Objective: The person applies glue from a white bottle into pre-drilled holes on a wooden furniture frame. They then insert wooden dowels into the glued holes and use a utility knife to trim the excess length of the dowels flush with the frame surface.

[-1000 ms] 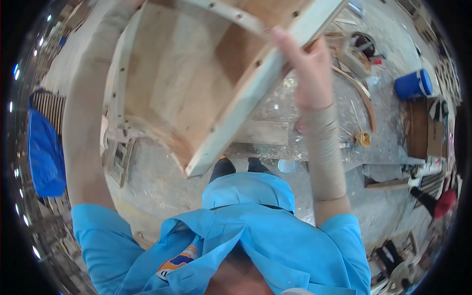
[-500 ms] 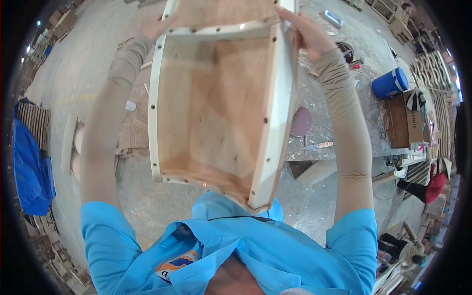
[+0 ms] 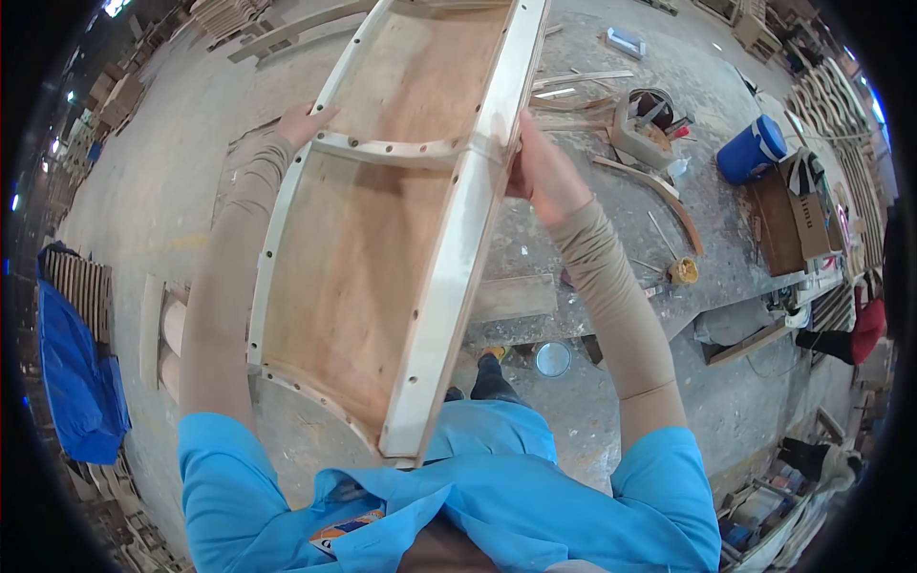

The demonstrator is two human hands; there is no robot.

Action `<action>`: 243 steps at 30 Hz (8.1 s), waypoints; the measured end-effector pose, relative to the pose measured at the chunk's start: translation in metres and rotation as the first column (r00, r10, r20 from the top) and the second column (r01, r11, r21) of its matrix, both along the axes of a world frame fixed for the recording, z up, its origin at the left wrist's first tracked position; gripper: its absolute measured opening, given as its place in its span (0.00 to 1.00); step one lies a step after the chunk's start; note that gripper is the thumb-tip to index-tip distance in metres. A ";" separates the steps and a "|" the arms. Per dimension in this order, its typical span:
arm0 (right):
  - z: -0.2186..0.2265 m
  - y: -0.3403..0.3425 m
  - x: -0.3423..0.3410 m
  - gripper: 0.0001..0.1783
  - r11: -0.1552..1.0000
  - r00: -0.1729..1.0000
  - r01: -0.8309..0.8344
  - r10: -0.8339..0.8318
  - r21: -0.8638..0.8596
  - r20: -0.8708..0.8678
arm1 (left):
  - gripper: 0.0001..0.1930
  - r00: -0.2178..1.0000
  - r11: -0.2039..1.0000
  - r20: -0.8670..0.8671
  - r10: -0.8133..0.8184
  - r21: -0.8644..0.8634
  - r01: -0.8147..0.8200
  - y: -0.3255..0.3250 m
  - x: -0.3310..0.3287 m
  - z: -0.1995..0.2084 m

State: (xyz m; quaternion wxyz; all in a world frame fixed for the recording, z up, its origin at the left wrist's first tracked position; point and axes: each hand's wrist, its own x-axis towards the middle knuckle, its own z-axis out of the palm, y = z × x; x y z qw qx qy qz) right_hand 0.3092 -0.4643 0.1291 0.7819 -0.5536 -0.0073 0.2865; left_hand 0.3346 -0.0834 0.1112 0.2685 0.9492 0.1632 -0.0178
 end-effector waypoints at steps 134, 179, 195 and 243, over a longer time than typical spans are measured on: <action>-0.044 0.013 0.070 0.18 0.574 0.239 0.154 0.768 -0.804 0.594 | 0.05 0.845 0.882 0.473 -0.250 -0.248 0.400 -0.260 -0.239 -0.037; -0.097 -0.160 -0.150 0.12 0.321 0.496 0.792 0.160 -0.520 0.854 | 0.03 0.294 0.634 0.754 -0.588 0.203 0.746 -0.356 -0.043 0.059; -0.109 -0.145 -0.150 0.06 0.276 0.435 0.868 -0.020 -0.413 0.900 | 0.06 0.455 0.630 0.603 -0.655 0.103 0.770 -0.332 -0.065 0.051; -0.245 -0.221 -0.265 0.28 0.424 0.836 0.538 -0.157 -0.729 0.525 | 0.21 0.934 0.931 0.039 0.355 -0.105 -0.350 -0.038 -0.270 -0.164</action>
